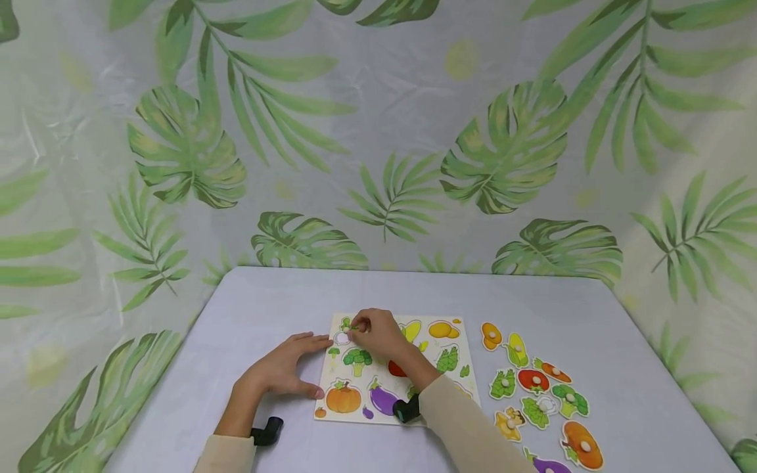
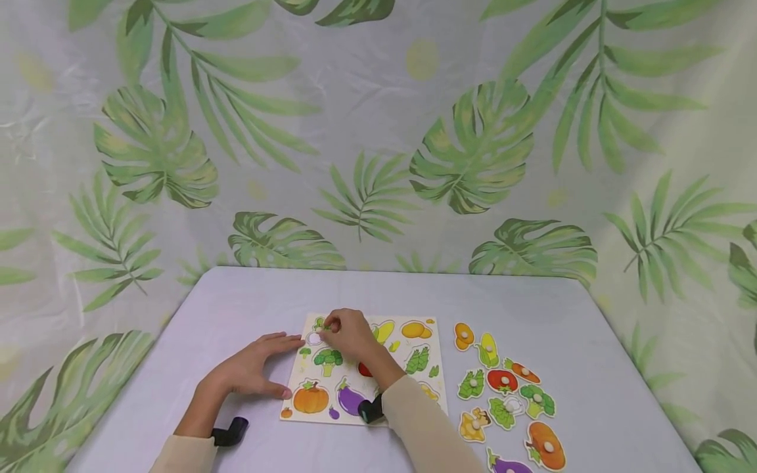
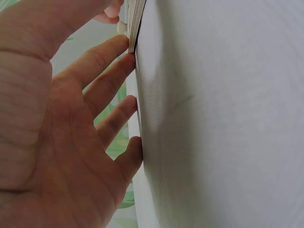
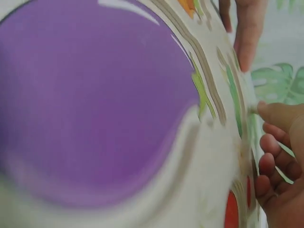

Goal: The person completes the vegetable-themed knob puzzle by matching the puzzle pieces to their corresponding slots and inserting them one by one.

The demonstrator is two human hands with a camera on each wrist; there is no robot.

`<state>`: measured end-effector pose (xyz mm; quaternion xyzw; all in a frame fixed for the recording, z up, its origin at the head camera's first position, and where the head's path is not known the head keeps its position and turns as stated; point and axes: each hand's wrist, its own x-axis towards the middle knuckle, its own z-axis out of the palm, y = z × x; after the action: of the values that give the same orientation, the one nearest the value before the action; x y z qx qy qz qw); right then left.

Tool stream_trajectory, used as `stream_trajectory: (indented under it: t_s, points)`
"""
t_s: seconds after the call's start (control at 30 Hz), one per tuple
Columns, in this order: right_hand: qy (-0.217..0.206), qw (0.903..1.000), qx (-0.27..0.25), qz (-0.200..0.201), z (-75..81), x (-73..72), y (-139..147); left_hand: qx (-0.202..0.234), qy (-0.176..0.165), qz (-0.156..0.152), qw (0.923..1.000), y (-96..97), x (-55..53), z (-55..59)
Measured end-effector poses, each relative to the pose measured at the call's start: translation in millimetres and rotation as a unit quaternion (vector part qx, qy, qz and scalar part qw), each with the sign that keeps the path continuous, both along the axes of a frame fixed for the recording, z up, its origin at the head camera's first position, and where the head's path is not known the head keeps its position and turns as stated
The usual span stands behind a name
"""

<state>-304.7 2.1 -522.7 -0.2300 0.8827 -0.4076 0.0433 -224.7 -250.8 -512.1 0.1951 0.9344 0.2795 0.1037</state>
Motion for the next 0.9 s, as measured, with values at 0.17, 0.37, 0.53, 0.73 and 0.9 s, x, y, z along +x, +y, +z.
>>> stream_trajectory:
  t_s: [0.17,0.37,0.53,0.73,0.9]
  points:
    - [0.008,0.9997,-0.02,0.006,0.9,-2.7,16.0,-0.006,0.003,-0.005,1.0,0.8,-0.2,1.2]
    - [-0.001,0.9996,-0.028,-0.006,3.7,-0.3,32.4,-0.007,0.001,-0.005,1.0,1.4,1.2,4.8]
    - [-0.006,0.9996,-0.024,-0.013,6.3,3.5,43.1,-0.005,0.004,-0.005,1.0,2.5,0.4,4.4]
    - [0.01,0.9998,-0.006,-0.017,9.7,5.3,58.5,-0.004,0.005,-0.005,1.0,1.6,1.7,1.8]
    - [0.031,0.9986,0.006,-0.042,20.3,5.8,79.5,-0.01,0.004,-0.003,0.9999,1.9,1.4,2.2]
